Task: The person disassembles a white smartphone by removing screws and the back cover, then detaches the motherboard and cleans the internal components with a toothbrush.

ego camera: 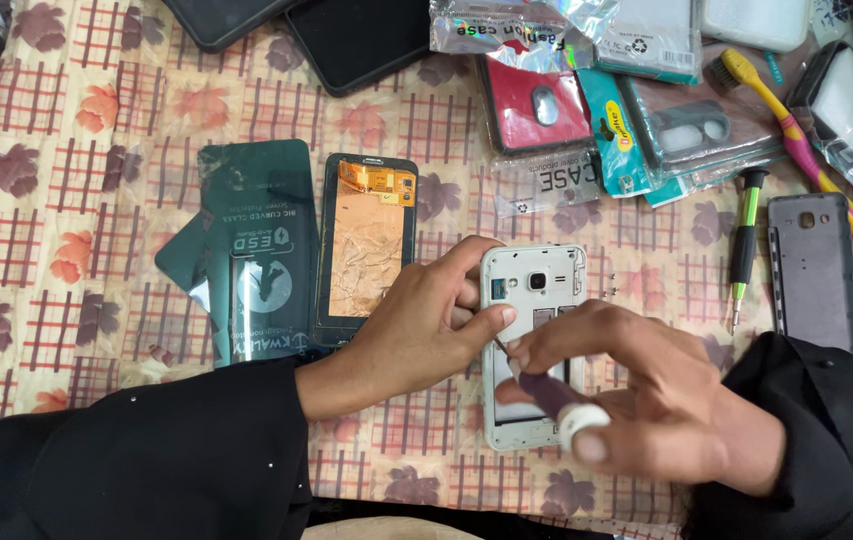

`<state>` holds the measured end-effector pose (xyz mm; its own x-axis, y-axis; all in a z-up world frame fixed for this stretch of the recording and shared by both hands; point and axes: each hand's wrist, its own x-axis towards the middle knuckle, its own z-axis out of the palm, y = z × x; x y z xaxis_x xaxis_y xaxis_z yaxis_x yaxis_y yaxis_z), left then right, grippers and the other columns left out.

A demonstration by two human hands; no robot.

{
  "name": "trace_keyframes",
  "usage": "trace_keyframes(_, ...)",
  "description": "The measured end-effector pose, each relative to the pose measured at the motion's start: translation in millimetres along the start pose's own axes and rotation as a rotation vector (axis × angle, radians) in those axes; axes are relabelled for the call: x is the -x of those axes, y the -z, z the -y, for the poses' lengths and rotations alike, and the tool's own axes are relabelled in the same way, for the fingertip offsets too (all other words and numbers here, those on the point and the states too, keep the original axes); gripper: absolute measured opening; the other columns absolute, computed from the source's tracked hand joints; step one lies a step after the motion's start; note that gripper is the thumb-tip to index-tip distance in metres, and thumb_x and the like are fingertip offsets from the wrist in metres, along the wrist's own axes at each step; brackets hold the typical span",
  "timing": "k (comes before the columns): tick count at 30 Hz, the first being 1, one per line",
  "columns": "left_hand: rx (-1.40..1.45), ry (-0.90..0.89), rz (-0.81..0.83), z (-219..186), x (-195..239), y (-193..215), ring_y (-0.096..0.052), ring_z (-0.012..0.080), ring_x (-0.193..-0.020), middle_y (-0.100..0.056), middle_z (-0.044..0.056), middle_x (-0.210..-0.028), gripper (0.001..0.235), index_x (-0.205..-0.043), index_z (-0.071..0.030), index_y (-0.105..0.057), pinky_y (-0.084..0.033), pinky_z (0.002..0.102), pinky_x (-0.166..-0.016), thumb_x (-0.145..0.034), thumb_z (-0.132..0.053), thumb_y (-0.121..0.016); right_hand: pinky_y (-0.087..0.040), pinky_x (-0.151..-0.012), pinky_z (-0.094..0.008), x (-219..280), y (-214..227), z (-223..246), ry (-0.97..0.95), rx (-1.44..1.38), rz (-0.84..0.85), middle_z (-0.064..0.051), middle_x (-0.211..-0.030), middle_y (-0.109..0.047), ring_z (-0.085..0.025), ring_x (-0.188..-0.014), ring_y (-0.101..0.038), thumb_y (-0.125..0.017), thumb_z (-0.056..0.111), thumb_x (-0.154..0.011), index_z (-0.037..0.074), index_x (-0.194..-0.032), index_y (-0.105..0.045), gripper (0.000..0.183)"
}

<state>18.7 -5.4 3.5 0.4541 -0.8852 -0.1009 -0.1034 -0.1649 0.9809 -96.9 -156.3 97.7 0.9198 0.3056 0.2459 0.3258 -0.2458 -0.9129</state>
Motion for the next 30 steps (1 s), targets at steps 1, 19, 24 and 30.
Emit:
trace_keyframes(1, -0.013, -0.001, -0.002, -0.4, -0.3, 0.0, -0.078, 0.0157, -0.063, -0.079, 0.014, -0.078, 0.050, -0.137, 0.001, -0.048, -0.057, 0.028, -0.052, -0.092, -0.012, -0.066, -0.064, -0.088, -0.055, 5.8, 2.4, 3.2, -0.001, -0.010, 0.001, -0.032, -0.119, -0.059, -0.048, -0.113, -0.069, -0.063, -0.017, -0.082, 0.011, -0.126, -0.043, 0.056)
trace_keyframes(19, 0.033, -0.018, 0.022, -1.3, -0.9, -1.0, -0.082, 0.0202, -0.077, -0.080, 0.016, -0.087, 0.049, -0.138, 0.000, -0.047, -0.064, 0.029, -0.060, -0.094, -0.011, -0.065, -0.058, -0.056, -0.037, 64.1, 100.7, -34.0, -0.627, 1.188, -0.254, -0.018, -0.103, -0.074, -0.026, -0.078, -0.076, -0.080, 0.012, -0.084, 0.003, -0.146, -0.045, 0.071)
trace_keyframes(24, 0.026, 0.077, 0.051, -4.9, -1.6, -0.5, -0.082, 0.0190, -0.075, -0.081, 0.014, -0.088, 0.048, -0.137, -0.001, -0.047, -0.063, 0.029, -0.057, -0.094, -0.012, -0.064, -0.058, -0.055, -0.032, 70.4, 131.1, -56.9, -0.698, 1.365, -0.266, -0.014, -0.101, -0.075, -0.023, -0.074, -0.075, -0.083, 0.024, -0.083, 0.001, -0.142, -0.050, 0.072)
trace_keyframes(30, 0.001, 0.048, 0.051, -5.9, -2.8, -0.9, -0.082, 0.0188, -0.074, -0.081, 0.015, -0.087, 0.049, -0.138, -0.002, -0.046, -0.064, 0.029, -0.058, -0.094, -0.012, -0.064, -0.055, -0.045, -0.040, 78.3, 137.4, -61.2, -1.010, 1.403, -0.123, -0.005, -0.078, -0.077, -0.026, -0.053, -0.073, -0.075, 0.036, -0.093, 0.006, -0.141, -0.052, 0.062)
